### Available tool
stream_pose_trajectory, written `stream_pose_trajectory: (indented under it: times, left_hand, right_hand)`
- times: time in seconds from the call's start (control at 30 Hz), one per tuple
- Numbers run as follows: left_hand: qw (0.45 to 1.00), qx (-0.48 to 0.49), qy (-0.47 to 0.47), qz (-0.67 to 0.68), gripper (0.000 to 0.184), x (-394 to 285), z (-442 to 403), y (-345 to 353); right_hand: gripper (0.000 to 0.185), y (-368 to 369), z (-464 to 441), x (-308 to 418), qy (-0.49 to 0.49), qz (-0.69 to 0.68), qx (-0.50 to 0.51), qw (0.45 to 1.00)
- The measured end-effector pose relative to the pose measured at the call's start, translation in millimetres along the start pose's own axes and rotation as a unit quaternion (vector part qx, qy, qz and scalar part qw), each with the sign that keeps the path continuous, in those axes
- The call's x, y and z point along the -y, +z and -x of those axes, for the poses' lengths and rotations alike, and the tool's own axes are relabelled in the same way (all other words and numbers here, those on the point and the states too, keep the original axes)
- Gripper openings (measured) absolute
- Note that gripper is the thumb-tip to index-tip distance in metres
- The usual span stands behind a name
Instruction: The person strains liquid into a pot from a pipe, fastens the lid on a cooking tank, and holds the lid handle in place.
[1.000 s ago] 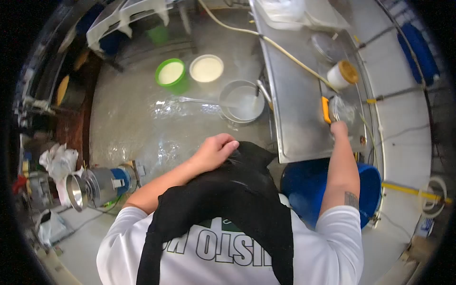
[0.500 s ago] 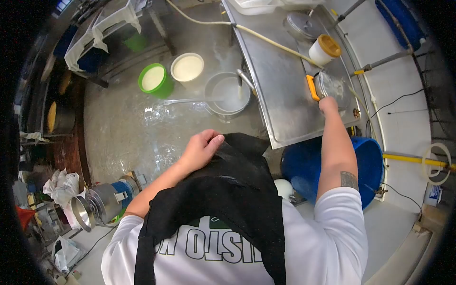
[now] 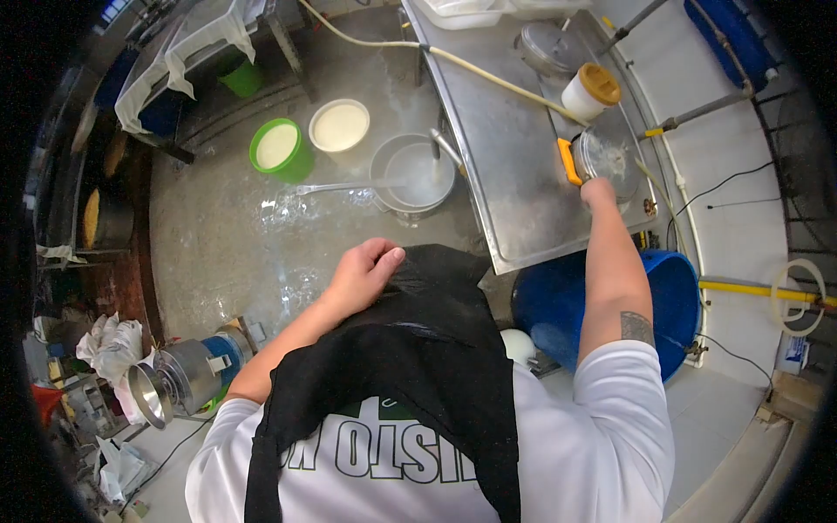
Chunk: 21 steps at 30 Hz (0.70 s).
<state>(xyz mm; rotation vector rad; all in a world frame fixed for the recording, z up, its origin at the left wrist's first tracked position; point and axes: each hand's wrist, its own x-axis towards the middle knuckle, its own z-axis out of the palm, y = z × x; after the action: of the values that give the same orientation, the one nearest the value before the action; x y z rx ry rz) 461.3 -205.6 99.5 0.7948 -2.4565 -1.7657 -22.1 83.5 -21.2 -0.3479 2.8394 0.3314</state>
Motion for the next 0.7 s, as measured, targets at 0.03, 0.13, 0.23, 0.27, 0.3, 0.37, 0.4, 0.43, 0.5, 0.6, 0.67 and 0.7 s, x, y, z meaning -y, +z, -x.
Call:
stream_pose_trajectory:
  times: [0.03,0.13,0.23,0.27,0.3,0.37,0.4,0.43,0.5,0.6,0.67,0.7]
  left_hand:
    - [1.000,0.000,-0.004,0.004,0.031,-1.2,0.3,-0.7]
    - [1.000,-0.002,0.000,0.004,0.031,0.4,-0.4,-0.7]
    - [1.000,0.001,-0.005,0.010,0.030,2.0,-1.4,-0.3]
    - [1.000,0.001,-0.005,0.010,0.030,1.1,-1.2,-0.7]
    - [1.000,0.005,-0.011,0.009,0.030,-0.7,-1.1,-1.7]
    - [1.000,0.010,-0.016,0.009,0.030,-2.9,-1.4,-3.0]
    - [1.000,0.008,-0.014,0.009,0.030,-3.6,-1.4,-3.4]
    - [1.000,0.006,-0.012,0.010,0.030,-3.9,-1.2,-3.2]
    - [1.000,0.002,-0.007,0.013,0.031,-2.2,-1.9,-2.0]
    - [1.000,0.004,-0.012,0.017,0.032,-4.1,-1.8,-3.1]
    - [1.000,0.020,-0.015,0.019,0.031,-3.7,-2.5,-2.4]
    - [1.000,0.001,-0.008,0.018,0.031,-1.6,-2.5,-0.2]
  right_hand:
    - [0.028,-0.6,-0.3,0.5,0.000,0.000,-0.001,1.000]
    - [0.029,3.4,-9.0,-1.6,-0.004,0.021,0.011,1.000]
    - [0.030,-8.1,0.1,5.5,0.026,0.001,0.043,0.999]
    - [0.030,-11.6,4.5,7.5,0.033,-0.007,0.040,0.999]
    - [0.030,-13.8,6.6,8.4,0.040,-0.016,0.038,0.998]
    - [0.031,-10.4,5.0,6.7,0.029,-0.006,0.029,0.999]
    - [0.032,-8.3,4.6,5.5,0.019,0.004,0.022,1.000]
    - [0.032,-6.7,3.8,3.9,0.020,0.004,0.022,1.000]
    - [0.032,-5.9,2.3,2.4,-0.009,0.025,0.026,0.999]
    - [0.031,-5.4,4.1,2.6,-0.019,0.030,0.014,0.999]
    - [0.030,-9.0,5.3,4.0,-0.053,0.086,0.044,0.994]
    - [0.030,-8.5,6.2,4.6,-0.041,0.066,0.038,0.996]
